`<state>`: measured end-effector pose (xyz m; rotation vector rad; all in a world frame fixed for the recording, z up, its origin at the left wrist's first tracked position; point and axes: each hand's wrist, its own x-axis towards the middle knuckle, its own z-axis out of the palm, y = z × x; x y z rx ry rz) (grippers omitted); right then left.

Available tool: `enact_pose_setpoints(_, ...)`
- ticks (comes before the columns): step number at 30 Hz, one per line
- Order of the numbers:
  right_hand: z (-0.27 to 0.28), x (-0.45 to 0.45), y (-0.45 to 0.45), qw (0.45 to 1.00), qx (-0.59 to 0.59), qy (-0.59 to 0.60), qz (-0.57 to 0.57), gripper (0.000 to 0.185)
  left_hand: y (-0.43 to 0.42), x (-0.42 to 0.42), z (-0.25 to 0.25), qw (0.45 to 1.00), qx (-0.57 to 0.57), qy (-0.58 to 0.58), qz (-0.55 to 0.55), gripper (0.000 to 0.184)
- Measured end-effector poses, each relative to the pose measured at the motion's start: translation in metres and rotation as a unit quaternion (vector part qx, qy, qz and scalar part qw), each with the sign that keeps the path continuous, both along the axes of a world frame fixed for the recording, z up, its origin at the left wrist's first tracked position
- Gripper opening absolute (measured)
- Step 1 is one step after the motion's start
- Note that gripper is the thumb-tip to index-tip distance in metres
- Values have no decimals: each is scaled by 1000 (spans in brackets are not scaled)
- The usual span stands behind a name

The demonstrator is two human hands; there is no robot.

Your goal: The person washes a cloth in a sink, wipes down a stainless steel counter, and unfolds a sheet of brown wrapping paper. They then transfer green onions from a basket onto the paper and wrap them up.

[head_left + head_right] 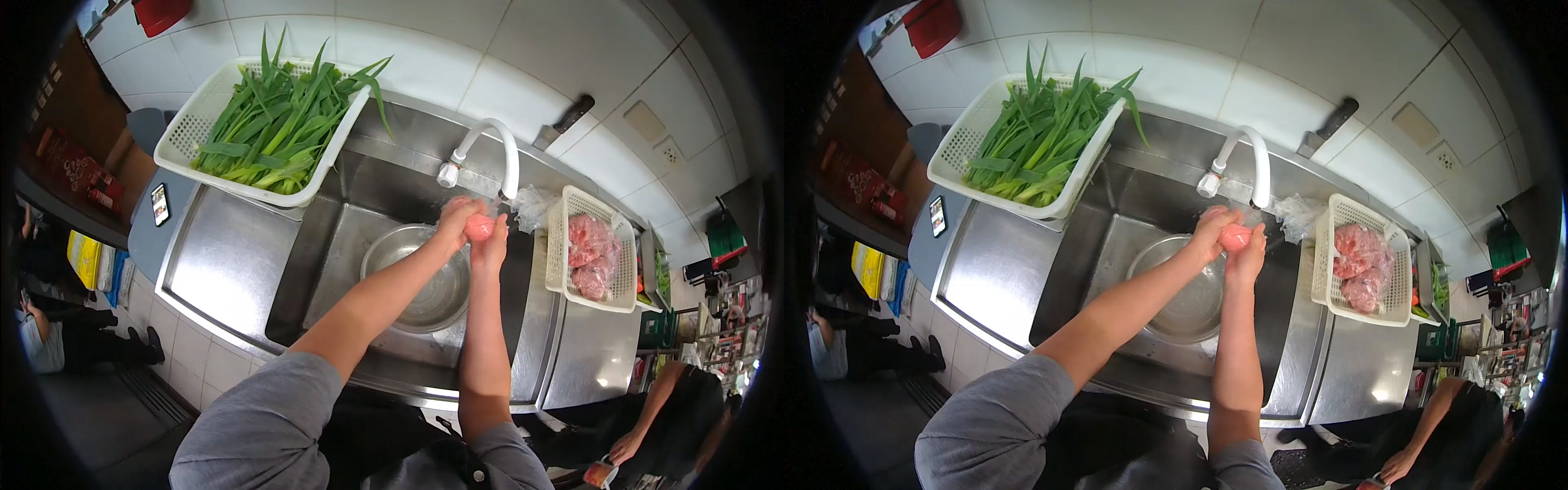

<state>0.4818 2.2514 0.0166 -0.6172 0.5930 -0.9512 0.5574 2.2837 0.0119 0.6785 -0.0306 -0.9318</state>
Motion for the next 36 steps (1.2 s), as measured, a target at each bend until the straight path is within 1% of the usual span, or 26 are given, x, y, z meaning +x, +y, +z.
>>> enact_pose_setpoints(1, -10, 0, -7, 1000, 1, 1, -1, 28, 3, -4, 6, 999, 8, 20, 49, 18)
enact_pose_setpoints(5, -4, 1, -7, 988, 129, 17, 86, 37, 17, 2, 7, 996, -59, -58, 23, 19)
enact_pose_setpoints(7, 0, 0, 0, 980, 164, 27, 112, 40, 32, 5, 24, 988, 19, -144, -53, 25)
enact_pose_setpoints(8, -1, -3, 0, 972, 166, 32, 165, 41, 39, 5, 31, 988, 21, -141, -52, 25)
enact_pose_setpoints(10, -15, -9, -10, 960, 168, 36, 221, 42, 52, 6, 50, 936, 67, -327, -117, 35)
enact_pose_setpoints(11, -26, -15, -18, 907, 148, -124, 374, 41, 60, 4, 60, 936, 69, -326, -115, 35)
enact_pose_setpoints(13, -36, -27, -34, 804, 121, -281, 510, 40, 81, -5, 81, 857, 98, -465, -200, 36)
enact_pose_setpoints(14, -40, -35, -40, 820, -72, -84, 561, 40, 89, -14, 79, 867, 42, -441, -230, 32)
enact_pose_setpoints(15, 4, -32, -14, 782, -273, 147, 542, 40, 93, -22, 66, 784, 24, -599, -162, 24)
enact_pose_setpoints(16, 55, -28, 16, 644, -426, 363, 521, 42, 97, -29, 54, 672, 6, -735, -90, 16)
enact_pose_setpoints(17, 63, -26, 29, 644, -425, 361, 524, 42, 112, -38, 70, 635, -13, -766, -102, 11)
enact_pose_setpoints(18, 68, -25, 36, 693, -244, 339, 587, 40, 116, -49, 62, 668, -97, -713, -190, 26)
enact_pose_setpoints(19, 70, -23, 41, 715, -55, 304, 627, 38, 122, -55, 56, 591, -109, -782, -165, 31)
enact_pose_setpoints(20, 69, -24, 49, 664, -99, 336, 661, 32, 130, -64, 51, 569, -100, -792, -200, 35)
enact_pose_setpoints(22, 43, -29, 65, 633, -103, 331, 693, 30, 150, -80, 32, 473, -94, -860, -168, 37)
enact_pose_setpoints(23, 26, -31, 76, 603, -104, 325, 721, 27, 157, -86, 17, 474, -93, -859, -169, 37)
enact_pose_setpoints(24, 11, -30, 91, 602, -103, 325, 722, 27, 162, -92, -1, 450, -96, -851, -255, 38)
enact_pose_setpoints(25, -4, -28, 107, 528, -227, 388, 721, 27, 166, -96, -19, 421, -99, -835, -339, 38)
enact_pose_setpoints(26, -15, -23, 117, 441, -346, 442, 700, 27, 171, -95, -35, 419, -98, -836, -339, 38)
enact_pose_setpoints(27, -24, -18, 120, 441, -350, 442, 699, 27, 176, -91, -50, 397, -78, -842, -358, 39)
enact_pose_setpoints(29, -38, -5, 118, 608, -300, 414, 607, 32, 189, -73, -50, 370, -55, -849, -373, 39)
enact_pose_setpoints(31, -54, 36, 93, 734, -320, 416, 431, 49, 213, -49, -19, 428, 131, -837, -315, 40)
enact_pose_setpoints(33, -37, 89, 60, 858, -246, 407, 195, 77, 238, -33, 14, 447, 186, -820, -305, 45)
enact_pose_setpoints(34, -14, 109, 52, 888, -171, 407, 131, 81, 250, -26, 26, 461, 226, -819, -257, 47)
enact_pose_setpoints(35, -38, 134, 23, 904, -176, 386, 58, 84, 263, -18, 36, 473, 265, -814, -207, 49)
enact_pose_setpoints(36, -47, 157, 12, 885, -194, 417, -65, 79, 278, -12, 46, 469, 278, -814, -202, 49)
